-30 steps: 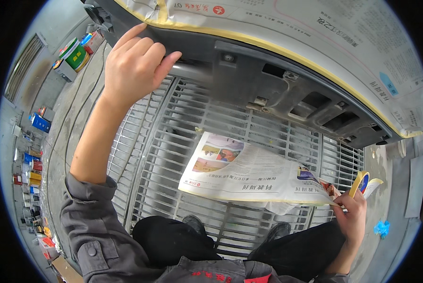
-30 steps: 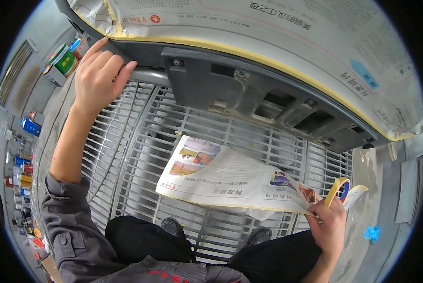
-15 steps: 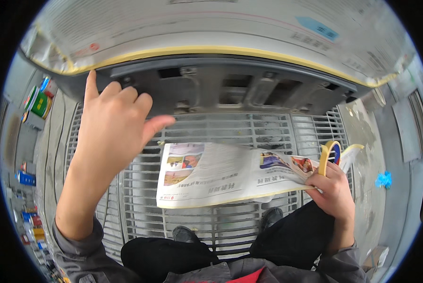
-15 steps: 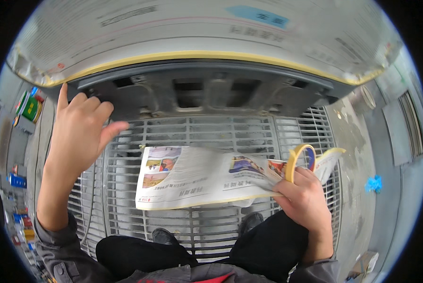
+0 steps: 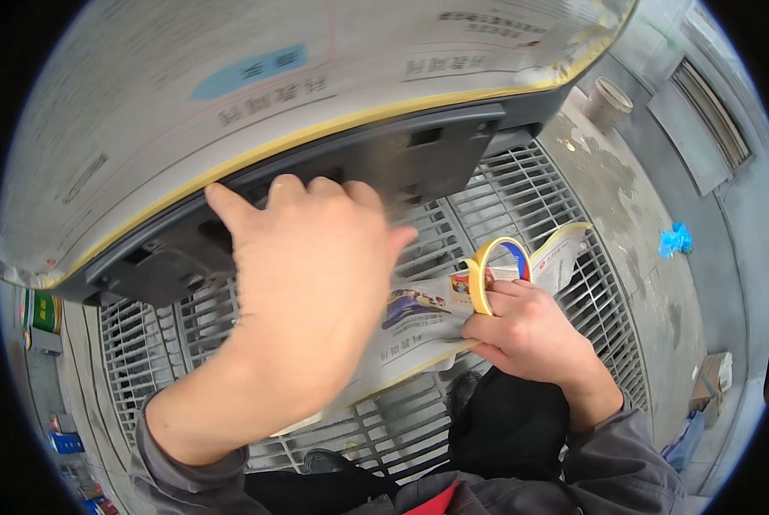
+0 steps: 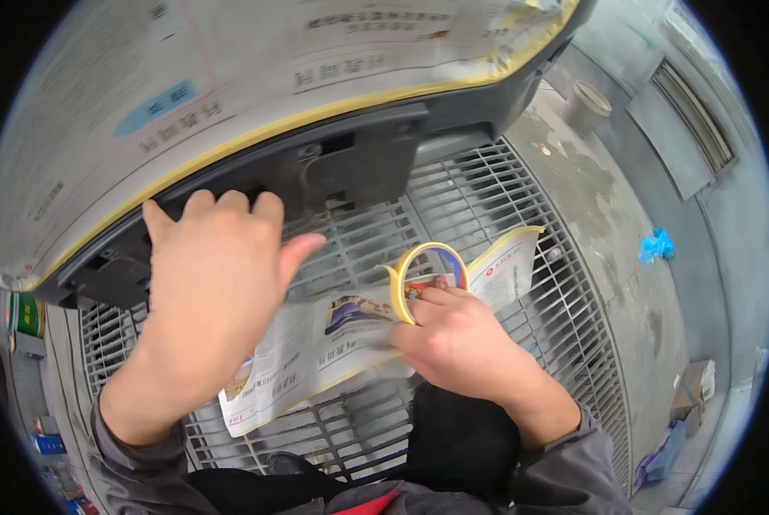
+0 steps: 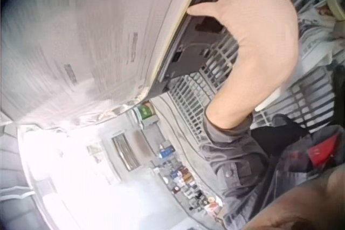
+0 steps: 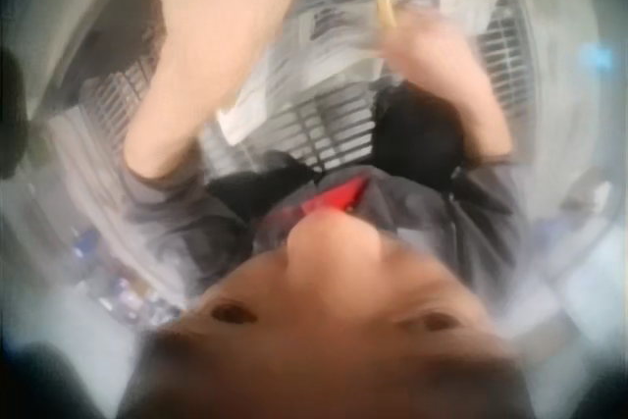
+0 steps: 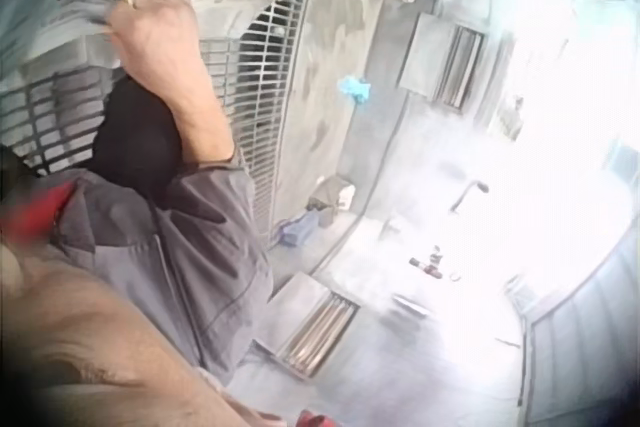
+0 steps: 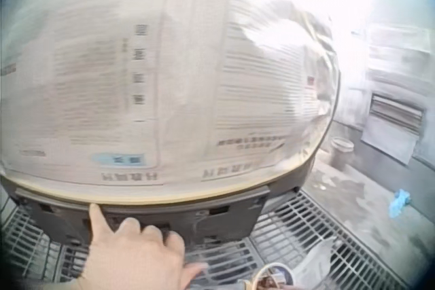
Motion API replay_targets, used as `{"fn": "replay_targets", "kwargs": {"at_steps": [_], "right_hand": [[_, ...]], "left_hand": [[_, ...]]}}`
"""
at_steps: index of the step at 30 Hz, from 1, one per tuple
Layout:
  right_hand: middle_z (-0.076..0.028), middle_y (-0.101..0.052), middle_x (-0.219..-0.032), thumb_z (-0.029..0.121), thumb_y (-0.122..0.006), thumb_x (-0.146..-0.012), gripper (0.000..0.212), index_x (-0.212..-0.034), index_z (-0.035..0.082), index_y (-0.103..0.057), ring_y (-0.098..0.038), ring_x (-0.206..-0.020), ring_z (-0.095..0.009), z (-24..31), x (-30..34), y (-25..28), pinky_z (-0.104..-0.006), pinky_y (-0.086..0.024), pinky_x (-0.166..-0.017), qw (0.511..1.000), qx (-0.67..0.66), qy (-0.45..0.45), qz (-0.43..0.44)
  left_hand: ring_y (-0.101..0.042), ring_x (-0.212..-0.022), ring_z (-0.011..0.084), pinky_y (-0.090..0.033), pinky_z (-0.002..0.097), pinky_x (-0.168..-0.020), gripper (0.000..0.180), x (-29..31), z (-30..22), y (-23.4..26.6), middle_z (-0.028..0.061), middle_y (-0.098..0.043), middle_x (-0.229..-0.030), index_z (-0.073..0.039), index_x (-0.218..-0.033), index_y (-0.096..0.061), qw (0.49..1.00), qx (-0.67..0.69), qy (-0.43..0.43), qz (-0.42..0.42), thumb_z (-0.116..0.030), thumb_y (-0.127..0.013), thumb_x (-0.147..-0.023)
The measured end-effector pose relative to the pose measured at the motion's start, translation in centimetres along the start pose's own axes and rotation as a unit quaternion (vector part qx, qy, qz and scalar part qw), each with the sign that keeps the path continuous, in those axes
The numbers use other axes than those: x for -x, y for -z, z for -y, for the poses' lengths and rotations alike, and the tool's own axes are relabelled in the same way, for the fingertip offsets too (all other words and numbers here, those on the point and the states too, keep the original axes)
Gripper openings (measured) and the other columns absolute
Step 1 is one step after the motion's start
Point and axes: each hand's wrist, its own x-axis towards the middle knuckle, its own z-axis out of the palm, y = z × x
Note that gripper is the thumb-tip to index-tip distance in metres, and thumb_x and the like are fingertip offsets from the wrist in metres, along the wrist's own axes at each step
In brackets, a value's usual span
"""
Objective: The person tapes newspaper sheets over the front bumper of a white car using masking tape. They smooth the paper and apply tape along the edges to secure the coverage.
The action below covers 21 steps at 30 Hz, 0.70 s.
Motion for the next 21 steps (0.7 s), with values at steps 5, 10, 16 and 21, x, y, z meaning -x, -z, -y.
{"fn": "replay_targets", "kwargs": {"at_steps": [5,10,16,21], "right_hand": [[-0.006,-0.064,-0.087,0.014,-0.085,-0.074,0.021,-0.087,0.011,-0.069,-0.067,-0.087,-0.031,-1.3,0.4,-0.1,-0.0437,-0.054,-0.076,1.0,0.006,0.002,-0.006],[-0.007,-0.062,-0.081,0.015,-0.073,-0.078,0.011,-0.079,0.01,-0.064,-0.067,-0.085,-0.028,-3.0,0.9,-0.7,-0.0392,-0.055,-0.08,0.999,-0.005,0.037,-0.03],[-0.007,-0.065,-0.084,0.013,-0.073,-0.079,0.008,-0.085,0.008,-0.072,-0.068,-0.086,-0.028,-4.7,1.0,-1.5,-0.0414,-0.057,-0.077,0.995,-0.039,0.023,-0.089],[-0.009,-0.068,-0.088,0.014,-0.078,-0.078,0.012,-0.087,0.008,-0.073,-0.07,-0.091,-0.031,-5.6,0.5,-2.0,-0.0439,-0.058,-0.082,0.995,-0.072,-0.007,-0.063]], "left_hand": [[-0.07,-0.093,0.0246,-0.051,0.0694,-0.098,0.042,-3.3,-5.1,0.0,0.0034,-0.072,-0.087,-0.009,-0.1,-0.076,0.999,0.009,-0.04,-0.01,-0.051,-0.074,-0.097],[-0.07,-0.094,0.0242,-0.05,0.0709,-0.095,0.041,-6.7,-9.5,1.4,0.0024,-0.073,-0.087,-0.009,-0.103,-0.077,0.996,-0.015,-0.085,0.024,-0.05,-0.074,-0.098],[-0.072,-0.095,0.0234,-0.05,0.0691,-0.1,0.029,-9.8,-13.4,1.6,0.005,-0.076,-0.094,-0.008,-0.105,-0.077,0.99,0.041,-0.135,-0.026,-0.036,-0.072,-0.097],[-0.071,-0.09,0.02,-0.057,0.0433,-0.086,0.015,-12.1,-13.5,-1.3,0.0017,-0.063,-0.076,-0.013,-0.09,-0.067,0.909,0.193,-0.182,-0.32,-0.021,-0.074,-0.079]]}}
